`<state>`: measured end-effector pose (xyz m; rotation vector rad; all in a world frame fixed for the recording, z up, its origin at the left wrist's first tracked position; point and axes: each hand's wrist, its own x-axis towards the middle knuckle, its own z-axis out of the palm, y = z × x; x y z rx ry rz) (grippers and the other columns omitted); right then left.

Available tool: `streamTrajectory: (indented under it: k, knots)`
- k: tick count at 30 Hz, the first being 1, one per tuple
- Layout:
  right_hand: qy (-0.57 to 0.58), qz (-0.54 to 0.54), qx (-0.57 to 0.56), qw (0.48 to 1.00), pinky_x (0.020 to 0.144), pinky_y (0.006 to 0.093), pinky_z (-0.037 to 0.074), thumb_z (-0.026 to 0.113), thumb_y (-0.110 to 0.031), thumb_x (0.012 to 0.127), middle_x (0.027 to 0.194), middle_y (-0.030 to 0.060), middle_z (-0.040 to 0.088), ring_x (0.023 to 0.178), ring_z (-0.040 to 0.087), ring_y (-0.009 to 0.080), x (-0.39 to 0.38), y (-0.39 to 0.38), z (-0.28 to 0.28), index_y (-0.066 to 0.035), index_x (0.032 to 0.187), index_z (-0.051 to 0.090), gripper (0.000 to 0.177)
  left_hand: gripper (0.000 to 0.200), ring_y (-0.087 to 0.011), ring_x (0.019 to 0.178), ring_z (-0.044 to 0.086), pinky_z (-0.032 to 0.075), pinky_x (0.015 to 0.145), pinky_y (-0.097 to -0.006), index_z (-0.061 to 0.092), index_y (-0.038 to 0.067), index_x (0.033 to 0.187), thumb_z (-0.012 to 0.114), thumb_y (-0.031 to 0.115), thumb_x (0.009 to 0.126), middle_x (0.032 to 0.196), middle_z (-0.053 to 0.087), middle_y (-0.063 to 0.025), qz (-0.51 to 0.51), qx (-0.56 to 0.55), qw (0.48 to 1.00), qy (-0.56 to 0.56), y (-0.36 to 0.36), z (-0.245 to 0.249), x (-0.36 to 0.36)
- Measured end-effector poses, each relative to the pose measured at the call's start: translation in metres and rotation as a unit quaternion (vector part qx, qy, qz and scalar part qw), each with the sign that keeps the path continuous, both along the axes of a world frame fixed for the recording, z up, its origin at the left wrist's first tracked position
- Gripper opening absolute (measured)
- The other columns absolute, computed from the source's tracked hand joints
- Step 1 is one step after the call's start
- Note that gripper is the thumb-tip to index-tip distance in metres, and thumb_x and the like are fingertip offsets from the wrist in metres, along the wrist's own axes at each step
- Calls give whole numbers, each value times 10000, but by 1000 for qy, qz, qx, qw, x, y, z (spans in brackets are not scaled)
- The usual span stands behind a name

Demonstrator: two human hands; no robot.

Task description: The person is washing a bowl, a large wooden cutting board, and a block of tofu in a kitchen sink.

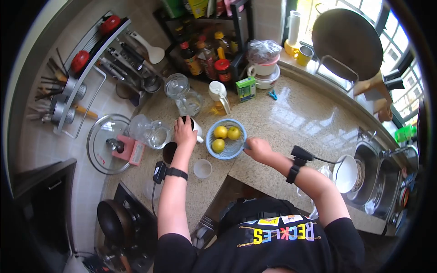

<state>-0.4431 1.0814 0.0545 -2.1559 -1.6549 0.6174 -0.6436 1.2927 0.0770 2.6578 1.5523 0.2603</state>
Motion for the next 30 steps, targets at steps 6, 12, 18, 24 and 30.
streamTrajectory:
  k: [6, 12, 18, 24, 30]
  knots:
    - [25, -36, -7, 999, 737, 431, 484, 653, -331, 753, 885, 166, 614, 862, 595, 340, -7, 12, -27, -31, 906, 565, 348, 415, -343, 1095, 492, 409, 928, -396, 600, 35, 1095, 679, 210, 728, 1167, 511, -194, -94, 22, 975, -201, -11, 44, 30]
    - [50, 27, -42, 997, 841, 423, 454, 657, -415, 754, 977, 206, 596, 958, 572, 345, -3, 20, -35, 3, 1026, 539, 512, 254, -268, 1009, 556, 468, 838, -335, 647, 40, 992, 670, 109, 749, 1088, 560, -149, -210, 14, 933, -290, -25, 106, 91]
    - [126, 7, -89, 988, 927, 402, 419, 616, -497, 783, 1172, 215, 551, 1097, 517, 353, 101, -31, 61, -10, 1226, 499, 669, 184, -135, 816, 615, 516, 699, -244, 647, 8, 974, 642, 67, 801, 942, 605, -67, -291, -109, 862, -400, -8, 162, 169]
    - [-50, -206, -134, 968, 928, 380, 422, 636, -417, 798, 1133, 190, 584, 1075, 541, 326, 262, -154, 207, -34, 1135, 587, 512, 189, -154, 809, 628, 514, 709, -268, 650, 24, 976, 642, 77, 795, 913, 622, -73, -351, -58, 856, -375, -11, 226, 259]
    - [127, -510, 162, 835, 772, 323, 478, 623, -368, 834, 965, 149, 622, 893, 595, 214, 398, -204, 238, 47, 1119, 563, 508, 268, -115, 732, 603, 480, 675, -248, 624, 22, 1061, 634, 134, 817, 788, 641, -57, -405, -162, 823, -364, -16, 234, 411]
